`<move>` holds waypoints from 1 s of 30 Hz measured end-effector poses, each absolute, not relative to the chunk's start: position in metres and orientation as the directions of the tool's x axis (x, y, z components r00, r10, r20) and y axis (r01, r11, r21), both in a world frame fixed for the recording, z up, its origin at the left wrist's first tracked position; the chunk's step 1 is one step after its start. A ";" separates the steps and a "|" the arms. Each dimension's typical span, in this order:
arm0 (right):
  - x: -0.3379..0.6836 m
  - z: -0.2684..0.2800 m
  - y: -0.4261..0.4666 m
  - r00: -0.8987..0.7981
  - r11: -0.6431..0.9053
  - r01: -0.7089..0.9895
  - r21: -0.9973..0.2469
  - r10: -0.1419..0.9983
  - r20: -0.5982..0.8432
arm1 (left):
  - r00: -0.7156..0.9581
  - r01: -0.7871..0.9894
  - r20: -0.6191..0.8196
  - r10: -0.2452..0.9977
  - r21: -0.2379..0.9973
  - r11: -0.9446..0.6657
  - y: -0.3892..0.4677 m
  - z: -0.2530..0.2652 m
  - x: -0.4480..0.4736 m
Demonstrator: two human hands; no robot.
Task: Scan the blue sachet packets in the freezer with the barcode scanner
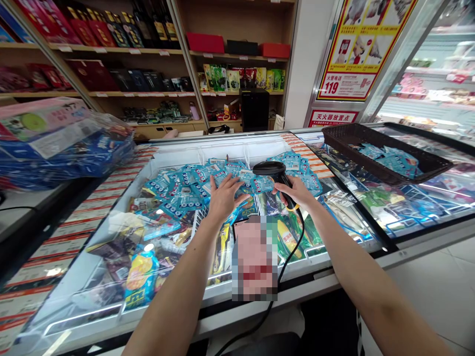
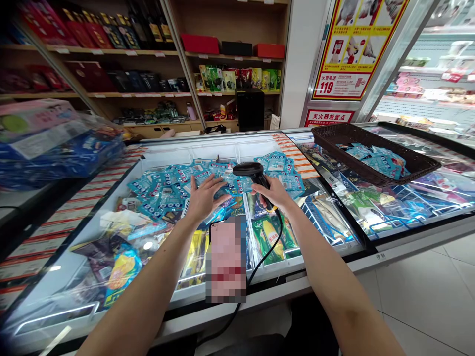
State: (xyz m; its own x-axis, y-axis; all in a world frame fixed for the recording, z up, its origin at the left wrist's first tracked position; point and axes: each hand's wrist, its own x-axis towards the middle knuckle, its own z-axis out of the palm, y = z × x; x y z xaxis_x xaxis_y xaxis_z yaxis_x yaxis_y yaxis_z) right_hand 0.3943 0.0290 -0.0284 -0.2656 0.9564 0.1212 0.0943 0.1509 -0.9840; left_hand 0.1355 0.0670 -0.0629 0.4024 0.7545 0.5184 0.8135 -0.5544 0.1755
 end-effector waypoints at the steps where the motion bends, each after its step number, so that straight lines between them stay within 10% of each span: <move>1: 0.394 -0.028 0.029 -0.264 0.148 0.093 -0.985 0.957 0.119 | 0.387 0.818 0.534 0.752 0.177 -0.547 0.068 -0.064 0.135; 10: 0.398 -0.033 0.036 -0.193 0.135 0.099 -0.986 0.975 0.114 | 0.189 0.888 0.665 0.723 0.198 -0.414 0.075 -0.066 0.126; 20: 0.400 -0.026 0.035 -0.113 0.103 0.064 -0.993 0.989 0.096 | 0.548 0.725 0.465 0.695 0.150 -0.673 0.071 -0.057 0.154; 30: 0.403 -0.027 0.041 -0.151 0.106 0.074 -0.992 0.984 0.094 | 0.338 0.841 0.593 0.731 0.159 -0.518 0.074 -0.061 0.159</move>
